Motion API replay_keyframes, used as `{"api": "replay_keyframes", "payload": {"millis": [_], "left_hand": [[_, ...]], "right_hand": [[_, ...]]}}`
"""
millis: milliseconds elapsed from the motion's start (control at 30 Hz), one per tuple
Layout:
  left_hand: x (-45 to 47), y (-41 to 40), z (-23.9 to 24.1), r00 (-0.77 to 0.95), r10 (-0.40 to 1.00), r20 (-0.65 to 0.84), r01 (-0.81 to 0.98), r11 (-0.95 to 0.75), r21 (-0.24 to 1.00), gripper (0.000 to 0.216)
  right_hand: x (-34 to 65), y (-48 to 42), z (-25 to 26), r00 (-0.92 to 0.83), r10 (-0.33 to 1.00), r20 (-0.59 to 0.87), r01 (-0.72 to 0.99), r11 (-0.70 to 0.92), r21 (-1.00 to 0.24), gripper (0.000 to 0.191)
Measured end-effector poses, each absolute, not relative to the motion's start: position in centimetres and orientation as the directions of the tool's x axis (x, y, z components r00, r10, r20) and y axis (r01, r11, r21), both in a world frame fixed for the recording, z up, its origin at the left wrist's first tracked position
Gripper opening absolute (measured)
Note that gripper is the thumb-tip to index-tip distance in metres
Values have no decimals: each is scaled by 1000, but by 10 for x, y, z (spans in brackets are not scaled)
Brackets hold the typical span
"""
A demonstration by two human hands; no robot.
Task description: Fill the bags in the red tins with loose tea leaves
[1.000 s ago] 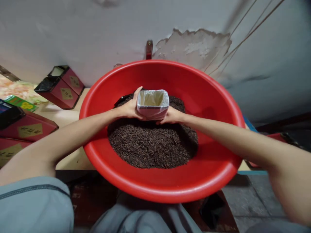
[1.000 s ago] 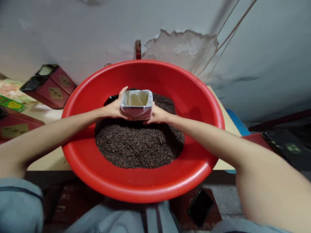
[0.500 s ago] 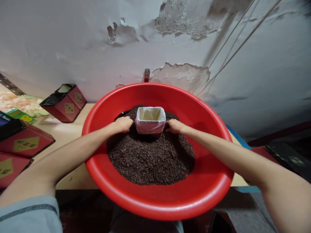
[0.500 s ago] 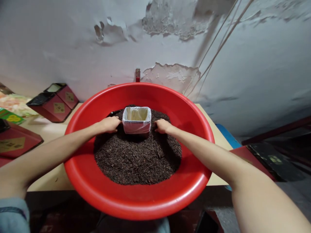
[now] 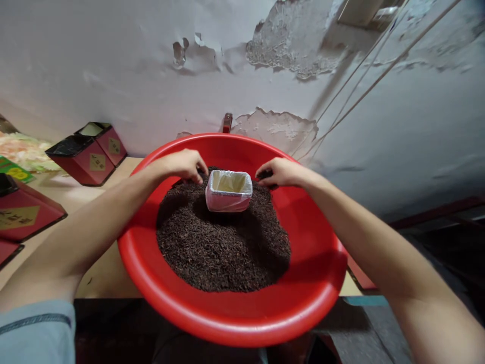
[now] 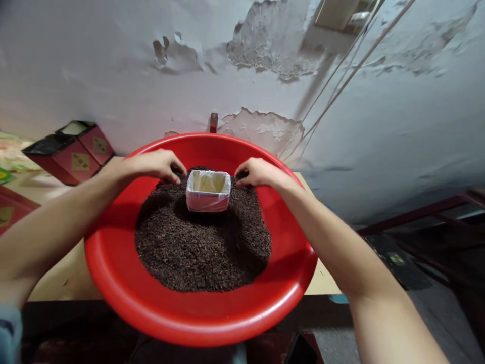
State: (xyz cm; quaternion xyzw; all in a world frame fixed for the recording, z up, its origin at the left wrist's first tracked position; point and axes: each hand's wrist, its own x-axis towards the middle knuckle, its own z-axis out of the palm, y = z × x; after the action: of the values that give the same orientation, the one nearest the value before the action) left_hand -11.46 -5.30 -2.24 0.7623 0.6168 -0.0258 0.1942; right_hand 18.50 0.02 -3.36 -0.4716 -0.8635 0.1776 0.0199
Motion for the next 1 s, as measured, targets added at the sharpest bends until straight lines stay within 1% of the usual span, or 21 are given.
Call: {"api": "replay_keyframes", "payload": {"millis": [33,100,200,300,333,367,400,433,467,500,533,567,600,633,667,700,733,800,867,1000], "left_hand": [[-107,-52,-9,269,937,-225,927,-189,323,47],[-90,-49,12,340,931,-133,879,-264,397,49],[-71,-44,25,413,908,-66,831,-346,436,54],[-78,-45,22,364,931,-41,861,-319,396,59],[-85,-46,17,323,945,-56,888,-281,364,59],[-93,-49,10,280,955,-102,917,-234,324,58],[-101,-53,0,238,952,-191,944,-181,275,58],[-108,-58,-12,196,933,-302,967,-134,215,61],[-113,-63,-25,158,896,-415,984,-106,146,66],[-116,-69,-40,123,848,-516,992,-102,69,73],[-118,-75,-54,96,833,-545,993,-118,-6,78],[-118,-80,-67,95,835,-542,986,-153,-63,79],[-117,-85,-79,95,846,-524,979,-176,-106,75],[-117,-90,-88,104,863,-495,971,-196,-137,69],[-116,-93,-94,111,874,-474,966,-208,-156,61],[-115,-96,-97,110,883,-457,963,-208,-169,54],[-115,-98,-99,107,888,-446,963,-204,-175,48],[-116,-100,-98,91,899,-428,968,-181,-174,42],[-119,-100,-96,81,911,-405,978,-150,-142,41],[-127,-97,-87,58,918,-391,994,-88,-58,36]], "right_hand": [[177,-2,-21,-579,811,-87,779,518,-354,30],[159,-7,-1,-614,789,1,726,565,-393,33],[141,-12,14,-628,776,64,693,594,-408,36],[149,-10,10,-598,790,135,679,589,-438,39],[156,-8,4,-579,799,164,679,583,-446,39],[166,-5,-4,-557,811,178,688,570,-448,39],[176,-3,-15,-541,824,166,708,553,-440,38],[185,-1,-28,-536,836,119,736,532,-420,38],[192,-1,-43,-544,838,38,765,514,-387,39],[198,-3,-59,-565,822,-74,787,510,-346,42],[202,-6,-76,-577,790,-208,806,509,-304,48],[204,-11,-92,-580,745,-329,813,506,-288,58],[205,-18,-107,-568,724,-392,823,495,-278,68],[204,-25,-121,-552,717,-424,833,492,-253,75],[202,-32,-132,-545,722,-427,838,494,-233,80],[201,-38,-140,-541,735,-409,839,501,-211,81],[199,-43,-146,-544,746,-385,837,513,-189,76],[197,-49,-152,-561,759,-330,826,537,-168,60],[198,-49,-151,-582,758,-293,812,556,-176,46],[204,-40,-141,-590,744,-312,807,535,-250,39]]}}
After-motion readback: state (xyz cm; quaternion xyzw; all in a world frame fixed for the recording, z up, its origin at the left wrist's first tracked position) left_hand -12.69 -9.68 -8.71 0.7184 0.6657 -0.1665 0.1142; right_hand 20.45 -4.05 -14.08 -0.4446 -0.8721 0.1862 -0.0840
